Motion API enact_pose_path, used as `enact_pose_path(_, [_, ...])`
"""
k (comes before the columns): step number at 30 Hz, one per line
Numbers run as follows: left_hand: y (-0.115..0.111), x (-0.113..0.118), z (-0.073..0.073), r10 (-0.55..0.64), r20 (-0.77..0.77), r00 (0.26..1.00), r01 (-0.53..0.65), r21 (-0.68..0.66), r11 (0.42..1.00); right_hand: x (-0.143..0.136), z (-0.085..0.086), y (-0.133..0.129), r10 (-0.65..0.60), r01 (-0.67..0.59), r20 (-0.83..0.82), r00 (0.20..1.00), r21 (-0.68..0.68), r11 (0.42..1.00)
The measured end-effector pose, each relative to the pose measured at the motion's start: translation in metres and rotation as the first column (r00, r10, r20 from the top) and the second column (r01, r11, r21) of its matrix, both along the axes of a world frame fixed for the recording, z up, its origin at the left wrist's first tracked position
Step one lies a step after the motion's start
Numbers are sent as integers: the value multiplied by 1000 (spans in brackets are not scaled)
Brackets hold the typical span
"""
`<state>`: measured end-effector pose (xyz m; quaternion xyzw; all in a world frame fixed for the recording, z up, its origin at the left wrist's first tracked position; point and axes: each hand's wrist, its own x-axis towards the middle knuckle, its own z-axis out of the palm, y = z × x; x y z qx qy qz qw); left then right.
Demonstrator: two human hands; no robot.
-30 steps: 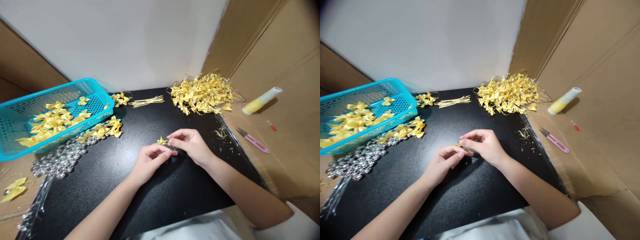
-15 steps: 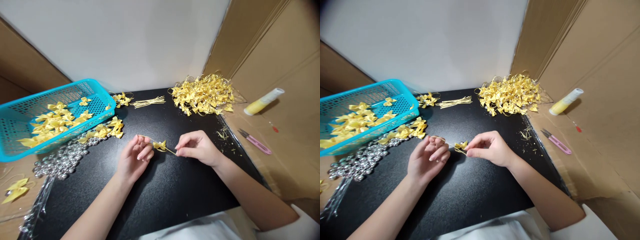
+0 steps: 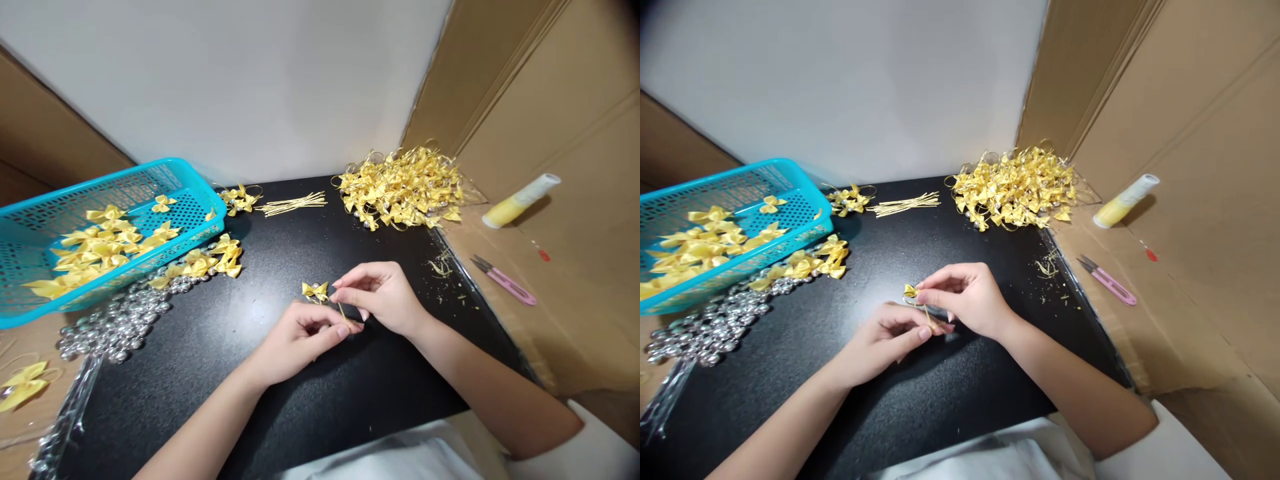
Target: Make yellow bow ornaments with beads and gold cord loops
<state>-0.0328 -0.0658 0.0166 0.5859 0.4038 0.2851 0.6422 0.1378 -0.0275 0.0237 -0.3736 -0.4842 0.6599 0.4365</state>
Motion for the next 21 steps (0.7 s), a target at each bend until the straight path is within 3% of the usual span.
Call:
enact_pose_path(4, [2,-2,-4,28,140,990,-15,-97,995,-2,-3,3,-14,15,32,999,-39,999])
enact_pose_path(8, [3,-4,-7,169,269,948,-126,-172,977,-2,-11,6,25,-19,95,995,-65,998])
enact_pose_path(11, [4,-4,-5,286,332,899,-218,-227,949,3,-15,6,-52,46,172,984,37,998])
enact_pose_path(13, [4,-3,-4,333,345,878,-259,-243,935,6,-13,4,-154,108,241,958,195,975])
enact_pose_path(15, [4,-3,-4,361,332,871,-293,-238,926,8,-8,1,-250,114,285,925,418,901])
enact_pose_path(18, [4,-5,-8,383,281,880,-337,-200,920,8,-1,-6,-346,14,326,880,709,705])
enact_pose_path(21, [2,-6,-12,384,226,895,-362,-134,923,5,-1,-12,-418,-83,390,821,804,588])
